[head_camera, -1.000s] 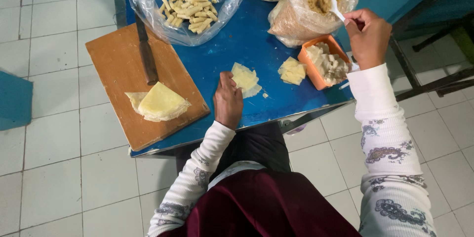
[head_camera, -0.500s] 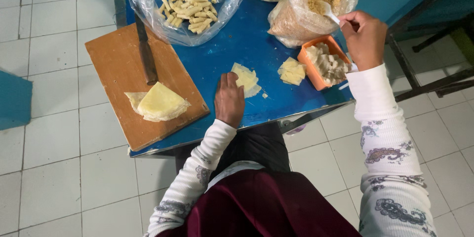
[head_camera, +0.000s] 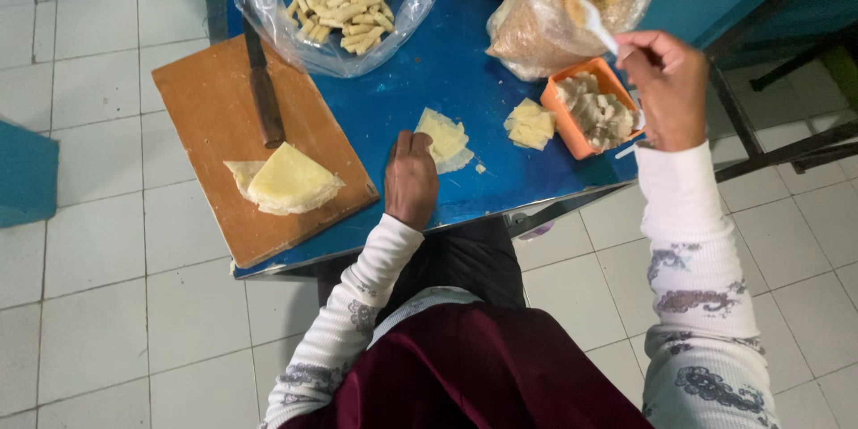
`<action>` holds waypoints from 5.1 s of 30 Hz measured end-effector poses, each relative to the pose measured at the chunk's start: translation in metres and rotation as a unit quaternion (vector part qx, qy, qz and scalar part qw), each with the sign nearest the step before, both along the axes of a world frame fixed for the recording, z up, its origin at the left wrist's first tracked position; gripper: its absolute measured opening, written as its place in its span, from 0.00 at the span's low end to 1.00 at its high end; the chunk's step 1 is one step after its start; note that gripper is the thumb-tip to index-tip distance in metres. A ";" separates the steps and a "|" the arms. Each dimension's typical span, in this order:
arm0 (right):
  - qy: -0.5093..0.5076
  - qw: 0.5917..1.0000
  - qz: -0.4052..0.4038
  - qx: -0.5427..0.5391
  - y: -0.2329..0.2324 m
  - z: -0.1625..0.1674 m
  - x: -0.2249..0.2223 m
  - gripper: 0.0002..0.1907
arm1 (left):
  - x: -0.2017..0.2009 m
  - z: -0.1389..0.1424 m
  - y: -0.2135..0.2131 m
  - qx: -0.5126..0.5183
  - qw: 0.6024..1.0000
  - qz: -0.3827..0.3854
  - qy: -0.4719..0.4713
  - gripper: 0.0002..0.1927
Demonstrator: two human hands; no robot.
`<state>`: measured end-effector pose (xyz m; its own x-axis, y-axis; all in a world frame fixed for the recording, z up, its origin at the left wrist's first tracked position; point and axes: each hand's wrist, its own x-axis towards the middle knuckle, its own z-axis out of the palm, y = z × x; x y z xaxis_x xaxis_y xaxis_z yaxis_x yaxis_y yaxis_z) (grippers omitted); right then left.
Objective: The person sits at a blue table and assembles small snack pieces. They spoon brown powder from a plastic bag onto flat folded pieces, fold and press small pieces by hand, and arrange the flat pieces in an overlapping stack on the table while placing finished pieces into an orange container.
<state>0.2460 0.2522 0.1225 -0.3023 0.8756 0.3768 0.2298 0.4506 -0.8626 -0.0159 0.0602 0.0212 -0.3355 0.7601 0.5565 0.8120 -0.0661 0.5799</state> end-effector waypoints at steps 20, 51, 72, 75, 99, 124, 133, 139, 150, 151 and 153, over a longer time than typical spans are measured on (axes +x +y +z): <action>-0.180 0.974 0.123 0.057 -0.102 -0.083 -0.067 0.06 | -0.002 -0.013 -0.007 0.021 0.998 0.011 -0.056 0.02; -0.255 0.842 -0.176 0.442 0.017 0.003 -0.037 0.08 | -0.002 -0.007 -0.003 0.037 0.995 -0.070 -0.067 0.03; -0.174 0.977 0.082 0.087 -0.107 -0.093 -0.102 0.05 | -0.011 -0.005 -0.004 0.030 0.988 -0.119 -0.091 0.11; -0.183 0.973 0.098 0.098 -0.108 -0.088 -0.101 0.08 | -0.012 -0.006 -0.005 0.018 0.987 -0.127 -0.100 0.12; -0.211 0.935 0.080 0.275 -0.115 -0.085 -0.099 0.14 | -0.015 -0.010 -0.009 -0.013 0.984 -0.158 -0.078 0.24; -0.209 0.936 0.156 0.238 -0.115 -0.092 -0.115 0.19 | -0.016 -0.001 -0.005 -0.014 0.985 -0.153 -0.073 0.17; -0.201 0.936 0.153 0.245 -0.103 -0.100 -0.123 0.05 | -0.016 0.006 -0.008 0.003 0.985 -0.153 -0.074 0.11; -0.179 0.945 0.160 0.222 -0.092 -0.090 -0.130 0.04 | -0.016 0.013 0.004 -0.008 0.994 -0.096 -0.053 0.03; -0.207 0.932 0.166 0.247 -0.096 -0.093 -0.127 0.06 | -0.019 0.018 0.008 -0.036 0.990 -0.115 -0.074 0.02; -0.201 0.929 0.173 0.257 -0.097 -0.093 -0.126 0.07 | -0.019 0.019 0.007 -0.028 0.988 -0.127 -0.081 0.03; -0.203 0.927 0.178 0.259 -0.097 -0.092 -0.125 0.07 | -0.018 0.018 0.006 -0.012 0.984 -0.151 -0.094 0.08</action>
<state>0.1206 0.1551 0.0302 -0.7470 0.4267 0.5098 0.2459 0.8898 -0.3844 -0.0344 0.0658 0.0394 -0.1878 0.8533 0.4864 0.6366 -0.2714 0.7219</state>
